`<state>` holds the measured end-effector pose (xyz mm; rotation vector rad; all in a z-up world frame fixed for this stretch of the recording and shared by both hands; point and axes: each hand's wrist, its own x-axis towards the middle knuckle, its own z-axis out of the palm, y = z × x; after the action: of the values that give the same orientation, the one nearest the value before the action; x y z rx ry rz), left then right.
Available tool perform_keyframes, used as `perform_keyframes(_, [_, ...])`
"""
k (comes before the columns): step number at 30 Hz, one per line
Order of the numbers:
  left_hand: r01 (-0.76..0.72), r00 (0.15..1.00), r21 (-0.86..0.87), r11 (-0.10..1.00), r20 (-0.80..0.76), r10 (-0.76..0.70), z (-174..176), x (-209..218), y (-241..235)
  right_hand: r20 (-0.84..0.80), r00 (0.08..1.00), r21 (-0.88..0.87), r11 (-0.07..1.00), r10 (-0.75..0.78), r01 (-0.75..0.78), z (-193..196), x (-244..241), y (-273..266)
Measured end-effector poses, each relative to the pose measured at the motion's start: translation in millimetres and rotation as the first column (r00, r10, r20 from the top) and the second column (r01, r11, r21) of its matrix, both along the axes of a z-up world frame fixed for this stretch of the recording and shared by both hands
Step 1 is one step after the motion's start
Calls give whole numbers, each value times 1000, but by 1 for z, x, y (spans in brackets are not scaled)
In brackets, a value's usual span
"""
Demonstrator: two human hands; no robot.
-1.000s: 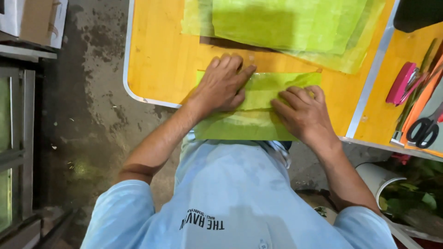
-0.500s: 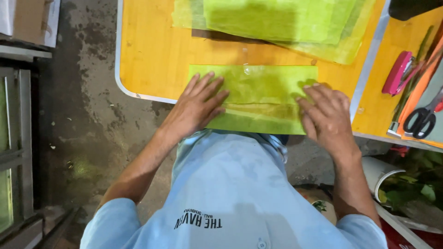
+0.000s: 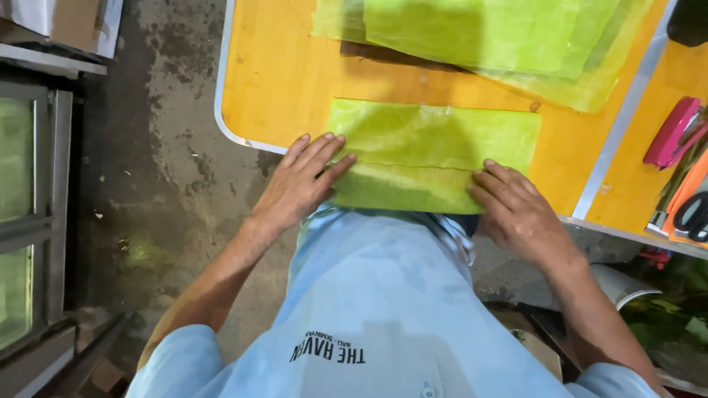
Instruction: Rolling a sheet of green tissue paper into a tube-like shape on a yellow table, using a green rod as a guide.
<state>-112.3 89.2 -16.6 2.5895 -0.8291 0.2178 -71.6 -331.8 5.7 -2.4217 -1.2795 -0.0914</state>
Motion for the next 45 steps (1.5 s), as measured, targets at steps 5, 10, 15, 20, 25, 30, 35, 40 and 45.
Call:
perform_keyframes(5, [33,997,212,977,-70,-19,43,14,7,-147,988,-49,997,55,-62,28,11,-5])
perform_keyframes(10, [79,985,-2,997,-153,-78,61,38,4,-156,987,-266,962,26,-67,24,6,-6])
perform_keyframes(15, [-44,945,-27,999,-324,33,46,72,3,-69,995,-99,992,73,-79,1,5,-17])
perform_keyframes(20, [10,979,-124,992,-200,-35,33,94,13,34,998,83,995,-50,47,-6,2,-11])
perform_keyframes(25, [-33,999,14,999,-7,33,20,96,20,-54,991,115,986,-119,125,11,7,-2])
perform_keyframes(30, [220,932,-271,937,-225,-284,60,73,-6,-290,924,208,926,-249,315,-14,19,-16])
perform_keyframes(35, [84,832,-419,904,-470,-294,47,54,0,-499,798,222,841,-337,494,21,44,0])
perform_keyframes(40, [22,881,-319,948,-442,-169,25,38,-2,-593,730,269,771,-340,578,7,55,-5])
perform_keyframes(45, [-194,980,-690,697,-171,104,5,29,-16,-642,719,351,732,-267,584,-8,53,-14])
